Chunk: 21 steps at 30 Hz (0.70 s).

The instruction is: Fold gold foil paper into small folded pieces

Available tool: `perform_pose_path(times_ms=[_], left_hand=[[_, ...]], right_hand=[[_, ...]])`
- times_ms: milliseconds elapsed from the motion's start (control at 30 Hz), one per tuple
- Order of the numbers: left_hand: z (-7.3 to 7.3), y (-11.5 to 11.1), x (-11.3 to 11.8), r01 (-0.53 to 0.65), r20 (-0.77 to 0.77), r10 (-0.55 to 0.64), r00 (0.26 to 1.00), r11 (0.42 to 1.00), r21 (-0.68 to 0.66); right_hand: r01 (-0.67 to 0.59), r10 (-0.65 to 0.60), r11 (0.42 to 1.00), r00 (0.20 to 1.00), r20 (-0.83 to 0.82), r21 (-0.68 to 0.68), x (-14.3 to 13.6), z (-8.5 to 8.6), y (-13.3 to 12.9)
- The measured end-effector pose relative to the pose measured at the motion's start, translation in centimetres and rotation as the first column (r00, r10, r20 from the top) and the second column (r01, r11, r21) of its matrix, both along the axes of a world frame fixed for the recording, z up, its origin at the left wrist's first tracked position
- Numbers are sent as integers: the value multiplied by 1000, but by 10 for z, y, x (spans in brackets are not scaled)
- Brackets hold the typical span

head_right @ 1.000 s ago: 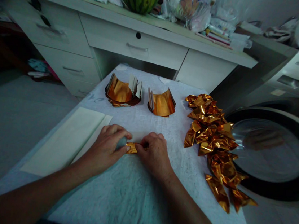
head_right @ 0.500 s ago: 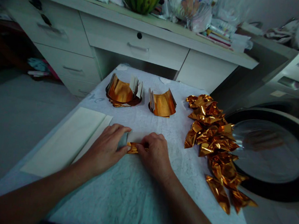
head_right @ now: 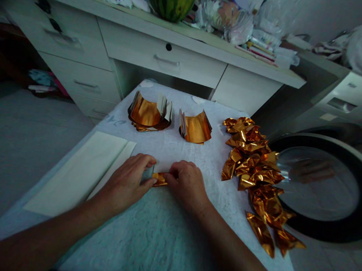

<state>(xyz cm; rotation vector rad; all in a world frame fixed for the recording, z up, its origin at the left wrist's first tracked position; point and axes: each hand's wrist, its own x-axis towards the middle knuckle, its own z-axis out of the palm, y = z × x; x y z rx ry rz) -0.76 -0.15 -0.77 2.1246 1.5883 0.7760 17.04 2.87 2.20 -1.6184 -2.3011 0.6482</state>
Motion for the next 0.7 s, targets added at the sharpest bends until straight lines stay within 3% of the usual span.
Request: perform_pose_path(times_ms=[200, 367, 500, 700], left_hand=[[10, -6, 0, 92, -164, -95, 982, 995, -22], [11, -26, 4, 209, -402, -184, 897, 978, 18], [3, -42, 9, 218, -512, -145, 847, 972, 86], [-1, -50, 11, 242, -535, -123, 835, 958, 156]], right_hand=[[19, -20, 999, 1000, 8, 48, 0, -4, -3], [29, -29, 999, 1000, 11, 41, 0, -6, -2], [38, -38, 999, 999, 12, 30, -1, -4, -2], [48, -49, 999, 998, 26, 24, -3, -1, -3]])
